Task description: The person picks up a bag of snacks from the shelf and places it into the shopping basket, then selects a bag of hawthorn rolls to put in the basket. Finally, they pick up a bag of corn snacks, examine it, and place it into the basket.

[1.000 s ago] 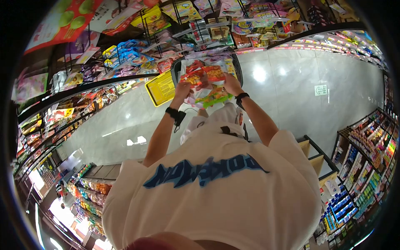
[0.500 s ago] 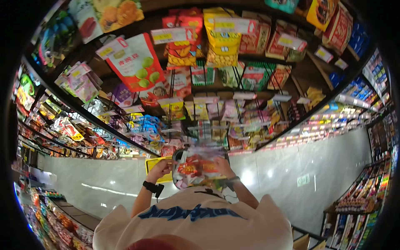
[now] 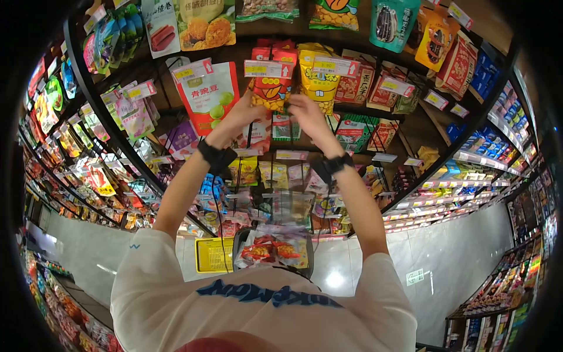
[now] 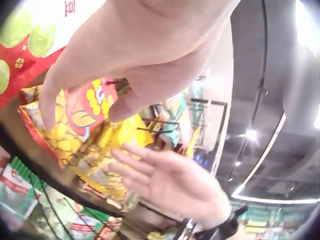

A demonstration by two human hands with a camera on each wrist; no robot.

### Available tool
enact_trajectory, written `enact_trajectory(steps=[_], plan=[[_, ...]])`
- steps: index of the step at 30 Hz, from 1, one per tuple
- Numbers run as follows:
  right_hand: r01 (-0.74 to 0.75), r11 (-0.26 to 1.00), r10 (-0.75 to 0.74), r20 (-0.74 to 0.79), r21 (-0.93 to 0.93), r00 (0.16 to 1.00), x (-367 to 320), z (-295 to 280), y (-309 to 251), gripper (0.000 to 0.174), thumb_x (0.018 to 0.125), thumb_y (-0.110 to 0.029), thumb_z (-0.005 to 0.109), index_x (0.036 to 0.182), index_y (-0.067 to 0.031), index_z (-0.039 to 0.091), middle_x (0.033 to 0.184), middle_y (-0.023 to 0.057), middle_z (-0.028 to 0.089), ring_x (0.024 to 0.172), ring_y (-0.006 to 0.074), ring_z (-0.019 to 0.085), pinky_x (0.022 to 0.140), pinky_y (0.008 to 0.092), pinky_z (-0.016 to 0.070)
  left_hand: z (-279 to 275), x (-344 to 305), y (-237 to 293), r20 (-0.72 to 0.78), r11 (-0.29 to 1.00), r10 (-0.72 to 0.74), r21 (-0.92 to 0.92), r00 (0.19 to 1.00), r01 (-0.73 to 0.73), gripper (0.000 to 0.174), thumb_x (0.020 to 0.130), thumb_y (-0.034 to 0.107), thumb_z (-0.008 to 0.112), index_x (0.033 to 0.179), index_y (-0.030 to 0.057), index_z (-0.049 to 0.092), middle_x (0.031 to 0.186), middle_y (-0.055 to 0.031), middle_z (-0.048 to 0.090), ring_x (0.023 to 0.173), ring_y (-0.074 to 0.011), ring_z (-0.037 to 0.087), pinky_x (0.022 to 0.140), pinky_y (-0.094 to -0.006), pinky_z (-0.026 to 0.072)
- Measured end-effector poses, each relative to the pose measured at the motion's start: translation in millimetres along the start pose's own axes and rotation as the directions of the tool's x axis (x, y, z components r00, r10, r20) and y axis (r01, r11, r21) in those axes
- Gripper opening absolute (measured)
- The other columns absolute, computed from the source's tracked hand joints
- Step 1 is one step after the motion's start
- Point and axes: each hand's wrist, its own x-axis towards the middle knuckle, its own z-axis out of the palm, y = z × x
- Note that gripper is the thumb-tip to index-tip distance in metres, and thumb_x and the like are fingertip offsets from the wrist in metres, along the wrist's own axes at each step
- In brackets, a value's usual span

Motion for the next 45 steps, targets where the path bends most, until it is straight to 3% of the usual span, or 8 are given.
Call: enact_trajectory(steps=[2, 7, 9, 13, 16, 36, 39, 45], plan=[[0.104, 0.99, -0.114, -0.099, -0.094, 0.989, 28, 15, 10, 0.054, 0.087, -0.009, 0.055, 0.136, 0.0024, 0.035, 0.132, 0.018, 0.048, 0.118, 0.0225, 0.051, 0.096, 0.0322, 0.0438, 18, 54, -69, -0.249, 0.933, 0.139, 0.356, 0.959, -0.043, 0.054, 0.076, 0.02, 0.069, 0.12, 0.0, 0.045, 0.107, -0.0185, 0.061, 0.097, -0.0262, 0.063, 0.082, -0.035, 0.0509], [0.083, 0.99, -0.063, -0.167, 0.116, 0.984, 57, 32, 28, 0.074, 0.087, -0.011, 0.058, 0.146, 0.0003, 0.014, 0.143, 0.0222, 0.035, 0.129, 0.0298, 0.041, 0.101, 0.0364, 0.0378, 26, 78, -91, -0.235, 0.996, 0.082, 0.065, 0.968, -0.068, 0.068, 0.075, 0.019, 0.074, 0.128, -0.0043, 0.038, 0.121, -0.0173, 0.057, 0.111, -0.0249, 0.057, 0.093, -0.0348, 0.0459], [0.08, 0.997, -0.074, -0.222, 0.017, 0.972, 51, 35, 25, 0.069, 0.088, -0.014, 0.059, 0.144, 0.0011, 0.022, 0.135, 0.0189, 0.044, 0.119, 0.0263, 0.048, 0.095, 0.035, 0.0421, 24, 59, -65, -0.256, 0.992, 0.081, 0.112, 0.963, -0.053, 0.063, 0.079, 0.014, 0.073, 0.127, -0.0059, 0.038, 0.12, -0.0148, 0.057, 0.107, -0.0211, 0.059, 0.088, -0.0322, 0.0484], [0.194, 0.959, -0.239, -0.229, -0.205, 0.944, 49, 30, 34, 0.059, 0.089, -0.019, 0.062, 0.137, 0.0025, 0.036, 0.125, 0.0156, 0.052, 0.11, 0.021, 0.053, 0.09, 0.0321, 0.0443, 13, 42, -41, -0.119, 0.943, 0.152, -0.281, 0.981, -0.18, 0.048, 0.088, 0.02, 0.066, 0.124, -0.0049, 0.044, 0.114, -0.0106, 0.06, 0.097, -0.0144, 0.061, 0.08, -0.0266, 0.05], [0.267, 0.963, -0.248, -0.26, 0.043, 0.933, 15, 40, -21, 0.05, 0.09, -0.02, 0.062, 0.13, 0.0017, 0.042, 0.123, 0.0137, 0.053, 0.109, 0.0182, 0.054, 0.09, 0.0301, 0.0442, -4, 17, 10, 0.039, 0.923, 0.024, -0.385, 0.999, -0.007, 0.044, 0.09, 0.022, 0.064, 0.121, -0.0044, 0.048, 0.109, -0.0091, 0.062, 0.093, -0.0125, 0.061, 0.078, -0.0262, 0.0497], [0.311, 0.943, -0.286, -0.193, 0.116, 0.939, -11, 39, -18, 0.052, 0.089, -0.006, 0.06, 0.134, -0.0025, 0.035, 0.126, 0.0151, 0.048, 0.118, 0.0199, 0.046, 0.096, 0.0295, 0.0402, 10, -9, 18, 0.039, 0.897, 0.06, -0.44, 0.997, -0.037, 0.045, 0.089, 0.014, 0.064, 0.124, -0.0051, 0.044, 0.112, -0.0105, 0.061, 0.097, -0.0128, 0.06, 0.083, -0.0279, 0.05], [0.349, 0.936, -0.333, -0.201, 0.049, 0.921, -18, 41, -15, 0.052, 0.089, -0.006, 0.06, 0.134, -0.0035, 0.035, 0.127, 0.0149, 0.048, 0.121, 0.021, 0.044, 0.096, 0.0304, 0.0409, 16, -12, 7, -0.023, 0.883, 0.129, -0.453, 0.991, -0.125, 0.037, 0.087, 0.016, 0.066, 0.115, -0.0019, 0.05, 0.102, -0.008, 0.064, 0.085, -0.0119, 0.063, 0.071, -0.0249, 0.052], [0.366, 0.93, -0.367, -0.183, -0.041, 0.912, -49, 45, -10, 0.051, 0.089, -0.004, 0.057, 0.135, -0.0052, 0.034, 0.133, 0.012, 0.04, 0.122, 0.0214, 0.044, 0.096, 0.0332, 0.0432, 13, -53, 25, 0.102, 0.903, -0.009, -0.426, 0.995, 0.051, 0.042, 0.088, 0.01, 0.065, 0.123, -0.0026, 0.044, 0.114, -0.0097, 0.06, 0.098, -0.0127, 0.06, 0.082, -0.0266, 0.0495]])
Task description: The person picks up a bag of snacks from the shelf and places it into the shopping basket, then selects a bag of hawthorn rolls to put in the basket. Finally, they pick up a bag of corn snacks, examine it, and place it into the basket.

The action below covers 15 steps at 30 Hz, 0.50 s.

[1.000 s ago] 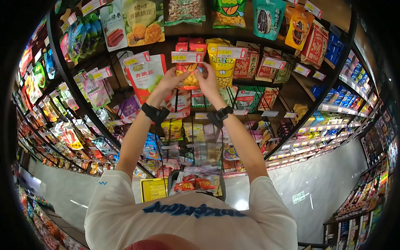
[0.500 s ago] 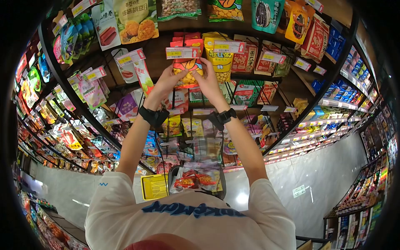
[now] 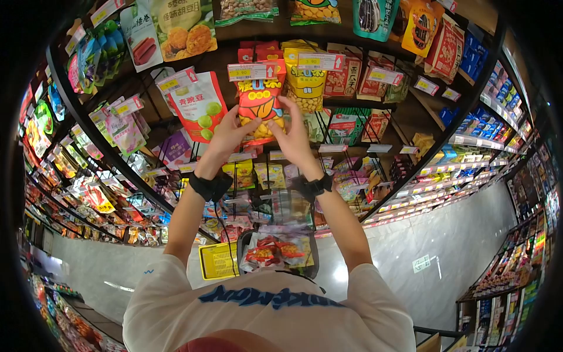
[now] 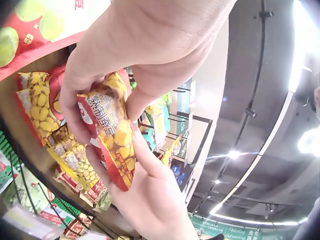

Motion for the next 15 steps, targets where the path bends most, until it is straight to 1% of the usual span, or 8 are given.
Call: enact_trajectory(steps=[3, 4, 6, 8, 10, 13, 14, 15], plan=[[-0.08, 0.987, 0.079, 0.014, 0.141, 0.997, -14, 3, -30, 0.053, 0.089, -0.003, 0.056, 0.136, -0.0059, 0.032, 0.134, 0.0108, 0.037, 0.12, 0.0205, 0.046, 0.096, 0.0324, 0.0429, 5, -9, -8, -0.02, 0.986, 0.158, -0.057, 0.987, -0.159, 0.044, 0.087, 0.008, 0.065, 0.124, -0.0025, 0.044, 0.114, -0.0093, 0.06, 0.099, -0.0124, 0.059, 0.082, -0.0261, 0.0495], [-0.041, 0.992, 0.04, 0.013, 0.116, 0.999, -14, 3, -26, 0.054, 0.089, -0.002, 0.056, 0.137, -0.0058, 0.031, 0.134, 0.0105, 0.037, 0.119, 0.0198, 0.048, 0.096, 0.031, 0.0423, 7, -12, -5, -0.025, 0.983, 0.172, -0.063, 0.985, -0.174, 0.043, 0.086, 0.008, 0.066, 0.123, -0.0024, 0.045, 0.112, -0.0088, 0.061, 0.097, -0.0115, 0.059, 0.08, -0.0253, 0.0498], [0.003, 0.994, -0.005, 0.017, 0.112, 1.0, -12, 3, -31, 0.054, 0.089, -0.001, 0.056, 0.136, -0.0052, 0.031, 0.134, 0.0104, 0.036, 0.119, 0.0198, 0.048, 0.096, 0.0304, 0.0416, 11, -19, 9, -0.035, 0.977, 0.199, -0.073, 0.979, -0.201, 0.042, 0.084, 0.008, 0.068, 0.119, -0.0023, 0.046, 0.107, -0.0078, 0.062, 0.094, -0.0098, 0.06, 0.077, -0.0236, 0.0504], [0.028, 0.991, -0.029, 0.005, 0.127, 1.0, -13, 4, -42, 0.053, 0.089, 0.002, 0.055, 0.135, -0.0042, 0.031, 0.134, 0.0101, 0.037, 0.119, 0.019, 0.047, 0.096, 0.0294, 0.0407, 16, -30, 24, -0.041, 0.977, 0.212, -0.015, 0.976, -0.212, 0.042, 0.084, 0.007, 0.068, 0.119, -0.0022, 0.046, 0.108, -0.0081, 0.062, 0.095, -0.0099, 0.06, 0.078, -0.024, 0.0505], [0.004, 0.989, -0.007, 0.023, 0.147, 1.0, -17, 3, -52, 0.053, 0.089, 0.002, 0.055, 0.135, -0.0042, 0.031, 0.134, 0.01, 0.038, 0.119, 0.0185, 0.048, 0.095, 0.0293, 0.041, 14, -35, 25, -0.042, 0.978, 0.205, 0.054, 0.978, -0.202, 0.044, 0.084, 0.006, 0.068, 0.121, -0.0021, 0.046, 0.11, -0.0086, 0.061, 0.096, -0.0103, 0.06, 0.079, -0.0247, 0.0509], [-0.048, 0.987, 0.042, 0.043, 0.152, 0.998, -35, 4, -61, 0.054, 0.088, 0.003, 0.054, 0.136, -0.0047, 0.031, 0.133, 0.0102, 0.039, 0.117, 0.0176, 0.049, 0.094, 0.0286, 0.0419, 18, -51, 26, -0.03, 0.985, 0.169, -0.016, 0.985, -0.169, 0.045, 0.084, 0.007, 0.068, 0.121, -0.002, 0.046, 0.112, -0.0089, 0.061, 0.098, -0.0108, 0.059, 0.081, -0.0247, 0.0507], [-0.062, 0.986, 0.056, 0.042, 0.156, 0.998, -42, 5, -58, 0.054, 0.089, 0.003, 0.054, 0.136, -0.0049, 0.03, 0.133, 0.0102, 0.039, 0.117, 0.0176, 0.049, 0.094, 0.0284, 0.0421, 17, -55, 22, 0.004, 0.989, 0.146, -0.037, 0.989, -0.146, 0.047, 0.084, 0.007, 0.068, 0.123, -0.0021, 0.044, 0.115, -0.0094, 0.059, 0.103, -0.0118, 0.058, 0.084, -0.0251, 0.0497], [-0.077, 0.984, 0.072, 0.041, 0.16, 0.997, -48, 5, -55, 0.054, 0.089, 0.003, 0.054, 0.137, -0.005, 0.03, 0.134, 0.0103, 0.039, 0.117, 0.0176, 0.05, 0.094, 0.0282, 0.0423, 17, -57, 13, 0.0, 0.987, 0.158, -0.041, 0.987, -0.158, 0.049, 0.084, 0.007, 0.068, 0.125, -0.002, 0.043, 0.118, -0.0102, 0.058, 0.104, -0.013, 0.058, 0.087, -0.0262, 0.0488]])
